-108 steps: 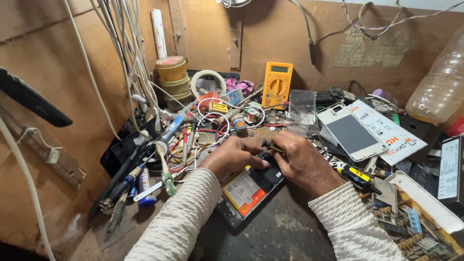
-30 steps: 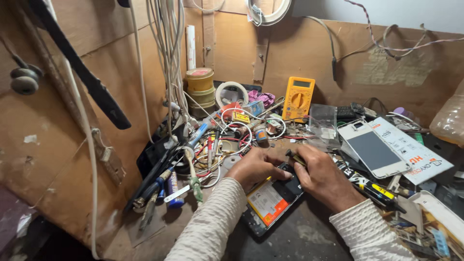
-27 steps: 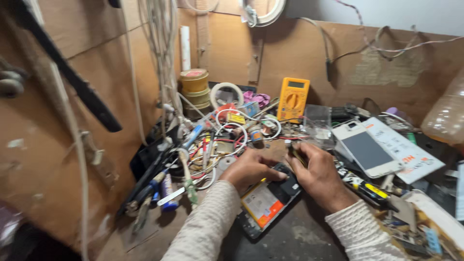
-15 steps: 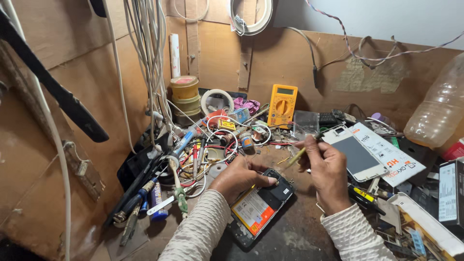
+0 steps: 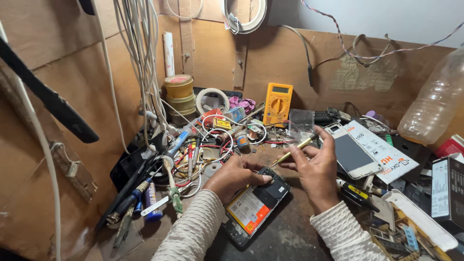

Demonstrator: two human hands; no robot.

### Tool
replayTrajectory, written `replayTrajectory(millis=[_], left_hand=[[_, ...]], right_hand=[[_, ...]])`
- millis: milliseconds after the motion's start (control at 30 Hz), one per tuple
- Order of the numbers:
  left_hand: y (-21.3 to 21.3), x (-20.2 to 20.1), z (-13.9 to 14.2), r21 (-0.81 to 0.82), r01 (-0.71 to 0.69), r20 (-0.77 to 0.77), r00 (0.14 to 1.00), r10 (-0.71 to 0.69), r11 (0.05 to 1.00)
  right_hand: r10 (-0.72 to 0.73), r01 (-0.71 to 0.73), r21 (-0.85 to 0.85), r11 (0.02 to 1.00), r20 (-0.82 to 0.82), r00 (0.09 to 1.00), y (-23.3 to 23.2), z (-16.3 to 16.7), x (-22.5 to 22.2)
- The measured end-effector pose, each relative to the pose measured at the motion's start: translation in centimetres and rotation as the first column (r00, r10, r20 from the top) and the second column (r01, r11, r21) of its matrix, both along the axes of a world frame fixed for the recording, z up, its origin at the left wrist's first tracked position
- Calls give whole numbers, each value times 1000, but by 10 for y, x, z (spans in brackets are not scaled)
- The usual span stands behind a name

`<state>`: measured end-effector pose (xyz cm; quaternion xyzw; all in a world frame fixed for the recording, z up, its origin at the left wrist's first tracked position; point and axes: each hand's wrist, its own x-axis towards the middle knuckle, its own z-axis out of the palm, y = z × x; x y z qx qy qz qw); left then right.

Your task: The person uses a small screwdriver to remove screws from the back of a disassembled smartphone. They hold the phone steady with the left hand while turning the screwdriver with the right hand, then place the removed screw on the workbench.

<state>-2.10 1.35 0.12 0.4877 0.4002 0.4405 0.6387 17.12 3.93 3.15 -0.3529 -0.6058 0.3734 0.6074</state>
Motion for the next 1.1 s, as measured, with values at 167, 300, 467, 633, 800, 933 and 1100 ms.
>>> replayTrajectory(millis=[167,300,467,633,800,933,1100], left_hand=[[1,0,0,16,22,50,998,-23,1000],[2,1,0,8,5,22,1000,-5,1000],[0,1,0,5,-1,29,1000,1,1000],[0,0,1,9,22,71,997,-22,1000],[0,1,1,-33,18,78,997,-15,999],[-2,1,3,-15,1,33,999,-1,1000],[-1,2,5,-48,-38,-57,998,35,998]], right_hand=[[1,-1,-33,999,2,1000,-1,-3,-1],[12,-12,-32,999,8,1000,-1,-4,-1],[-6,6,-12,1000,-9,1000,0,-4,-2],[12,-12,-38,999,1,1000,2,-5,-1],[-6,1,-102,995,-43,999,7,-8,1],[-11,4,-135,991,-52,999,7,-10,4],[-45,42,-67,997,-49,998,5,-6,3]])
